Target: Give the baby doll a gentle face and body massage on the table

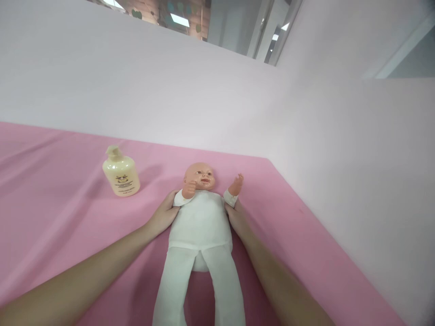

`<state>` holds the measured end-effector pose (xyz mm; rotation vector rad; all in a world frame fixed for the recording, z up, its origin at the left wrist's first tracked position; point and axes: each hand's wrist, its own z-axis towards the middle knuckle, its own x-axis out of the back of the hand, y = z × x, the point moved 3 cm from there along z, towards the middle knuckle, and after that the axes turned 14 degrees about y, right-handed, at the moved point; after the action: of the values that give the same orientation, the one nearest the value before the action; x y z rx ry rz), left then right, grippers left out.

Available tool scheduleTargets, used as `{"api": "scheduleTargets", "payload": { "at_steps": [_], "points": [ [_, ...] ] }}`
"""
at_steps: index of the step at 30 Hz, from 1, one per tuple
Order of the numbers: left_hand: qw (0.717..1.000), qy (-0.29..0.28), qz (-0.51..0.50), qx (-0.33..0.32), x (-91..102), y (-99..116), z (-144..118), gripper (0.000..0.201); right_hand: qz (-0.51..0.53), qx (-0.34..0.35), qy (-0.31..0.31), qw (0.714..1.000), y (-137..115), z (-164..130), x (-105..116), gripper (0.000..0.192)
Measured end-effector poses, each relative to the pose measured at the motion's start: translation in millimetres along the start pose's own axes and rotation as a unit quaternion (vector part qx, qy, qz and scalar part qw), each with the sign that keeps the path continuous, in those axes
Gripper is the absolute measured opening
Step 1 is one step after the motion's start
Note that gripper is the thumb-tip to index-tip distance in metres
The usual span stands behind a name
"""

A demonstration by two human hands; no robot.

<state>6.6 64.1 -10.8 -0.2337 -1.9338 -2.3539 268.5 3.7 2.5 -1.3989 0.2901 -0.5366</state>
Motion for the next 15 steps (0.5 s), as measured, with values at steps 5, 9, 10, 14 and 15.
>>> {"api": "scheduleTargets", "payload": {
  "at_steps": [5,9,10,14,15],
  "points": [
    [1.000,0.004,0.001,-0.004,-0.6,1.8,-0.2,0.049,-0.011,-0.003,0.004,1.000,-2.1,-0.8,-0.2,0.045],
    [1.000,-0.003,-0.005,0.001,-0.3,0.0,0.9,0.051,-0.020,-0.009,0.004,1.000,-4.4,-3.4,0.0,0.047],
    [1.000,-0.004,-0.004,0.003,-0.1,-0.8,1.1,0.051,-0.021,-0.010,0.005,1.000,-4.8,-3.5,0.2,0.047],
    [1.000,-0.007,-0.001,0.004,0.5,-2.3,1.6,0.052,-0.014,-0.005,0.004,1.000,-5.2,-1.0,-1.0,0.049],
    [1.000,-0.005,0.000,0.004,0.6,-2.1,1.5,0.052,-0.015,-0.006,0.007,1.000,-4.3,-0.5,-2.0,0.050]
  ]
}}
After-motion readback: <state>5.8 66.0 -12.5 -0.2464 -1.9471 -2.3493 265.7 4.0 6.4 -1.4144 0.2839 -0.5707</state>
